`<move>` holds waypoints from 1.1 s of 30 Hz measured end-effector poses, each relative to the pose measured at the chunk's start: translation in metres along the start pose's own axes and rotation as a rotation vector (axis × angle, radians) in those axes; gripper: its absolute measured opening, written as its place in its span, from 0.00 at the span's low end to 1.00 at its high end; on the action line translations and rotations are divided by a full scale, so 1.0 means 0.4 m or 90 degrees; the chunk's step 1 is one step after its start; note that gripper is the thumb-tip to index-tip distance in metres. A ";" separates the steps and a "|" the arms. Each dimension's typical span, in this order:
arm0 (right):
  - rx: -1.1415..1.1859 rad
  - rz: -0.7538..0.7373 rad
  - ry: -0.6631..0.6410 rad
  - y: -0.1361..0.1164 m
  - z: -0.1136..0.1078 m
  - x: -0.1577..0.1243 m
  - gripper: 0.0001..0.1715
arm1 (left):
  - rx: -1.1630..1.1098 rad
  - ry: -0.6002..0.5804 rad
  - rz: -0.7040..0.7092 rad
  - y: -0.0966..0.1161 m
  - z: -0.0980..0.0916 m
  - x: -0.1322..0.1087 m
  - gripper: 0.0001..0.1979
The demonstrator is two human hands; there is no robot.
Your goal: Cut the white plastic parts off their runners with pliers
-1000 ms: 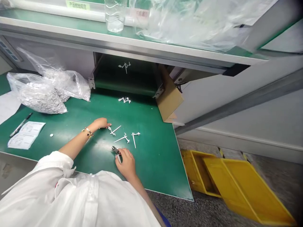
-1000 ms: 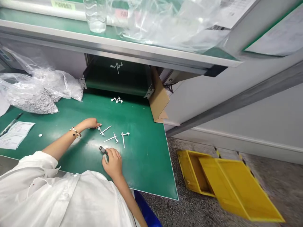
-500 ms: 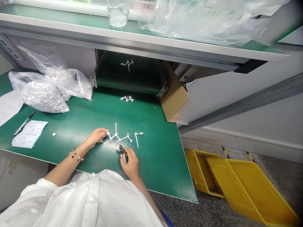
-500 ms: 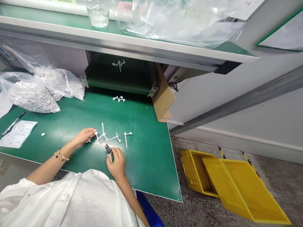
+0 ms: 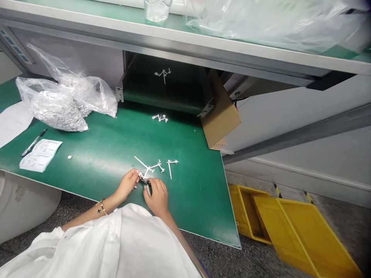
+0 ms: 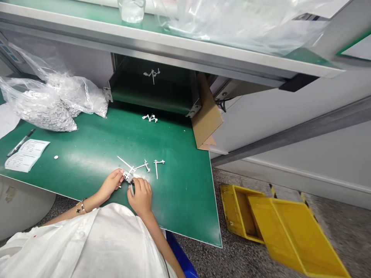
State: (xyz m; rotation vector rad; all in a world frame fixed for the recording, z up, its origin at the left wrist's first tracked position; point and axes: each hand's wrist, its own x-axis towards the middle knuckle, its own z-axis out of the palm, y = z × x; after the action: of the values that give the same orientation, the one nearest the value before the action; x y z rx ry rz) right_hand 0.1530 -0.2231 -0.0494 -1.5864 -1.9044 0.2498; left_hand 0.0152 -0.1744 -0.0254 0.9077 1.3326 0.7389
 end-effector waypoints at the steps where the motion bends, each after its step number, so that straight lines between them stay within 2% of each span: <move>1: 0.001 0.001 0.003 0.001 0.000 0.000 0.13 | 0.013 0.002 0.008 -0.002 0.000 0.000 0.20; 10: 0.003 0.003 0.004 0.004 0.003 0.003 0.14 | 0.017 -0.012 0.000 0.007 0.007 -0.008 0.19; 18: 0.007 0.007 -0.006 0.003 0.006 0.003 0.15 | -0.046 0.004 -0.026 -0.004 0.016 -0.009 0.18; 24: -0.022 0.005 -0.025 0.005 0.005 0.004 0.16 | -0.035 0.047 -0.041 -0.007 0.016 -0.009 0.18; 33: -0.042 0.005 -0.005 0.006 0.006 0.004 0.15 | -0.050 0.026 -0.080 0.006 0.009 -0.008 0.17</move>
State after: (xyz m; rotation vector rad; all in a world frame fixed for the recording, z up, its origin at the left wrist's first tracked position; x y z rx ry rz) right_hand 0.1536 -0.2205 -0.0520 -1.6392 -1.9309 0.1992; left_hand 0.0184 -0.1764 -0.0218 0.7439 1.3736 0.7098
